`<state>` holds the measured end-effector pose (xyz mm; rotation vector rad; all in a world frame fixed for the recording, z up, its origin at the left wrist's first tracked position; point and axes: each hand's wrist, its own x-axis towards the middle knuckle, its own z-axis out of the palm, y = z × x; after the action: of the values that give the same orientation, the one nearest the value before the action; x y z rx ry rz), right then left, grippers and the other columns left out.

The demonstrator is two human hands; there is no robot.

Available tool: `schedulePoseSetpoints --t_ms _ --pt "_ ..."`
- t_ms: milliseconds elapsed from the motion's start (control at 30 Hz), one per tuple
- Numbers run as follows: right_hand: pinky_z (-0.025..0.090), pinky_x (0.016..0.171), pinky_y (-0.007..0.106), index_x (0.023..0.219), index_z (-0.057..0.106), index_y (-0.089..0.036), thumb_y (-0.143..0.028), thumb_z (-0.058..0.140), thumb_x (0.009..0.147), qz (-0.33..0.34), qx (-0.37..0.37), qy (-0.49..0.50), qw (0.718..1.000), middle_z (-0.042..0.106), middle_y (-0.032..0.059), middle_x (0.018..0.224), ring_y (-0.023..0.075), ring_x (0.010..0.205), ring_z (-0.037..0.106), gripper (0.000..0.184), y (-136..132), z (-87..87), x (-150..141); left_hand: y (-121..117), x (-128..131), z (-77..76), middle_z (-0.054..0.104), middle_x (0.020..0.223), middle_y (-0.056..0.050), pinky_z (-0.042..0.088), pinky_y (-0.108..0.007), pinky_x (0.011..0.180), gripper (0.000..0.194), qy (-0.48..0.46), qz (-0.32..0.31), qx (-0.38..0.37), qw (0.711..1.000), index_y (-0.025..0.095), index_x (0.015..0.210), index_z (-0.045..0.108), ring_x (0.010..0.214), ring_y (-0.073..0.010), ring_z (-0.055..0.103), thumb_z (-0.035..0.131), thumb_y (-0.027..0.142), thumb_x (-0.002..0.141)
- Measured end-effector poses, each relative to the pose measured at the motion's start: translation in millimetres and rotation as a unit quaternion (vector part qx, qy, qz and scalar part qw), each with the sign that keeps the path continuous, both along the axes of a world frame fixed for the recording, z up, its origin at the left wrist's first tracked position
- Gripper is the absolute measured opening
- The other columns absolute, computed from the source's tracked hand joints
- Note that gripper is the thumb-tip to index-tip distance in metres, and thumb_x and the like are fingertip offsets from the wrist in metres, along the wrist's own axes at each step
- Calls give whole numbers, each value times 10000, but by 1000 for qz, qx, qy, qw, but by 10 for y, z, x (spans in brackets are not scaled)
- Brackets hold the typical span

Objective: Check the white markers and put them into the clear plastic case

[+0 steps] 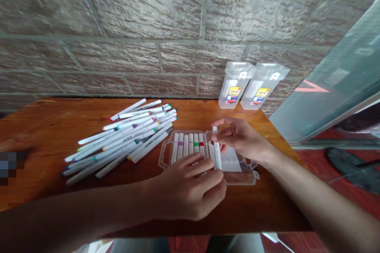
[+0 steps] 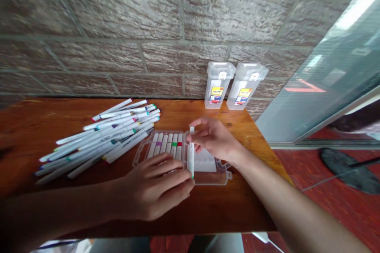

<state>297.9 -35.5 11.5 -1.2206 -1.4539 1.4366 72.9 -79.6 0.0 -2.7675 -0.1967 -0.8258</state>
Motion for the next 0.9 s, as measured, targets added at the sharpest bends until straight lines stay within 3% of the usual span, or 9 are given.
schedulePoseSetpoints --t_ms 333,600,900 --pt "594 518 238 978 648 -181 -454 980 643 -2 -8 -11 1000 726 -21 658 131 549 672 545 1 -70 -69 7 20 -134 743 931 -109 582 -366 891 159 -15 10 6 1000 135 891 720 927 -210 680 598 117 992" --pt "588 506 235 1009 743 -148 -431 975 654 -16 -4 -43 999 745 13 741 125 541 674 509 -13 -98 -71 -4 22 -113 734 914 -113 609 -373 893 174 -6 5 -6 1000 129 894 717 901 -206 686 580 97 996" --pt "585 464 252 1044 776 -152 -409 952 705 -8 0 -68 998 717 6 671 147 511 664 460 10 -167 -51 -3 33 -125 739 905 -116 618 -377 897 171 -19 3 -25 999 125 889 725 910 -213 693 589 97 989"
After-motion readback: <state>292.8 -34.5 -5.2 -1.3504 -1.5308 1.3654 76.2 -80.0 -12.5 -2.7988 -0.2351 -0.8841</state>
